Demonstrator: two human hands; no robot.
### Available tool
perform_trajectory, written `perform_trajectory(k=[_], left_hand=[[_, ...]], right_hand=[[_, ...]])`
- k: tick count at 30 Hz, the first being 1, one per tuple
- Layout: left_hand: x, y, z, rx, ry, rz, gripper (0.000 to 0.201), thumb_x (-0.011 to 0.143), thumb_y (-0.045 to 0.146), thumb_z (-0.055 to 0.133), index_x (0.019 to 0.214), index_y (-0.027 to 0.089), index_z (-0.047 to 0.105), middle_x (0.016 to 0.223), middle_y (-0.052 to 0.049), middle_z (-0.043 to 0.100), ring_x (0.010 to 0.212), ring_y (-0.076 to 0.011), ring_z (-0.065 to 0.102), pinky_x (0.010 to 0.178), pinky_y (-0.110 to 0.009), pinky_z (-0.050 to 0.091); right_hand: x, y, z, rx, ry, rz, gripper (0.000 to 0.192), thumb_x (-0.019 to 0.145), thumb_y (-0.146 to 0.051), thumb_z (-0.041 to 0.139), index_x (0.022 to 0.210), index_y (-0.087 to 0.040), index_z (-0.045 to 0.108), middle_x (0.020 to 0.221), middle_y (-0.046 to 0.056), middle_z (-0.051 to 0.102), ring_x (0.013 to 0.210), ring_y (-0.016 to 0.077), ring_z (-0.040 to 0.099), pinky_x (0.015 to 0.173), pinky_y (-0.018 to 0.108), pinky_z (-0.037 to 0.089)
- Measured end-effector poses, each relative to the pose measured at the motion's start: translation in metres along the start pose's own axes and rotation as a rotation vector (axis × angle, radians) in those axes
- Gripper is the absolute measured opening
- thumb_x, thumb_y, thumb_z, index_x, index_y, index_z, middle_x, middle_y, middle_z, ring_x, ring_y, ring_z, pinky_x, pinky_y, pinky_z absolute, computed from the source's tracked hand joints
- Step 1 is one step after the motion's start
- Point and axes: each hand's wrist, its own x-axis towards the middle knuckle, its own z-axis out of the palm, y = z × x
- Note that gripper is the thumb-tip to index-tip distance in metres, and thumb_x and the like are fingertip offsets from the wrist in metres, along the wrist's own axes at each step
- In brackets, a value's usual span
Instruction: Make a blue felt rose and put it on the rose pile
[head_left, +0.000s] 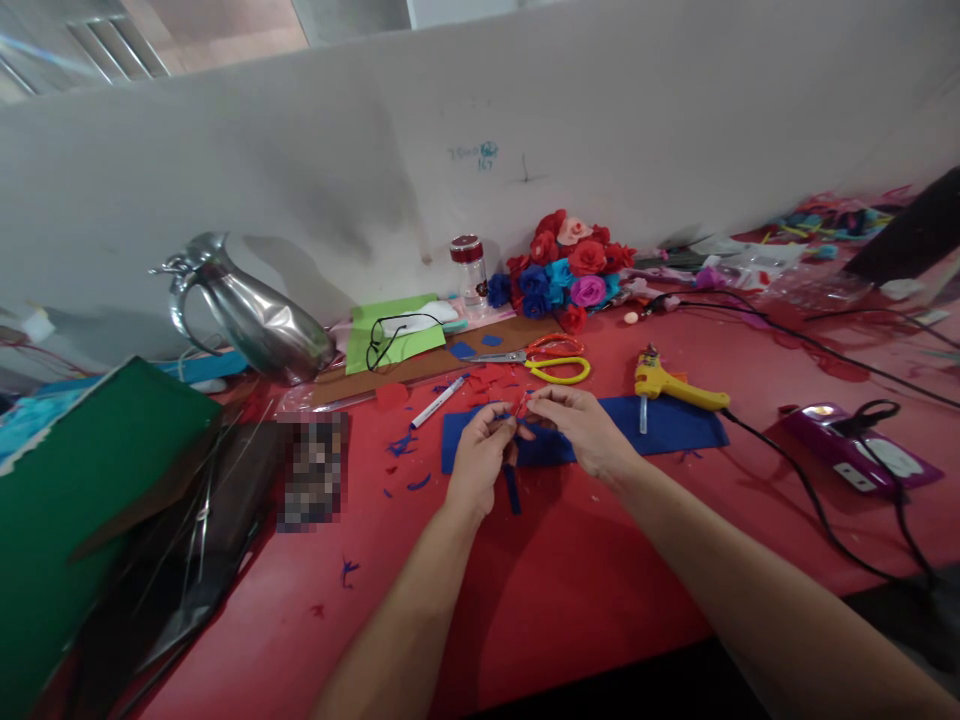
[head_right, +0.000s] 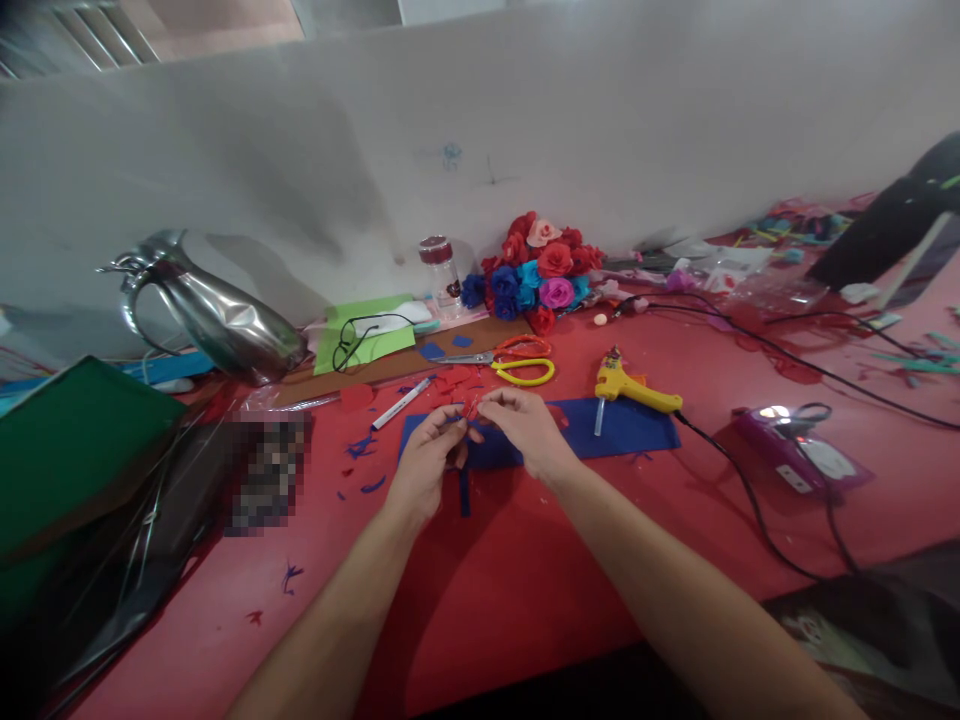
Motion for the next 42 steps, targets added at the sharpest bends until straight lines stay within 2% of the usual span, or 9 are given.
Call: perform_trajectory(k=[22,42], left_hand=[[0.0041,-0.0055,-0.0025,-0.042,0.040,0.056,0.022,0.070,0.031,0.068,0.084,0.016,0.060,0.064,0.001,0.063,0.043,-0.0048,0.040,0.044,-0.020,0.031],[0.0035,-0.0055,-0.0012,-0.059,0.060,0.046,0.026,0.068,0.035,0.071,0.084,0.016,0.063,0.066,0.001,0.065,0.044,-0.0052,0.042,0.047,-0.021,0.032]], right_hand=[[0.0006,0.0015,-0.0013,0.012,-0.015,-0.012,0.012,0.064,-0.029,0.068,0.064,-0.018,0.063,0.062,-0.002,0.061,0.063,0.0134,0.058,0.070,0.031,0.044],[0.0044,0.0063,-0.0021,-0.069,0.039,-0.073,0.013,0.063,-0.031,0.065,0.065,-0.018,0.063,0.064,-0.002,0.060,0.063,0.0123,0.053,0.067,0.028,0.041]])
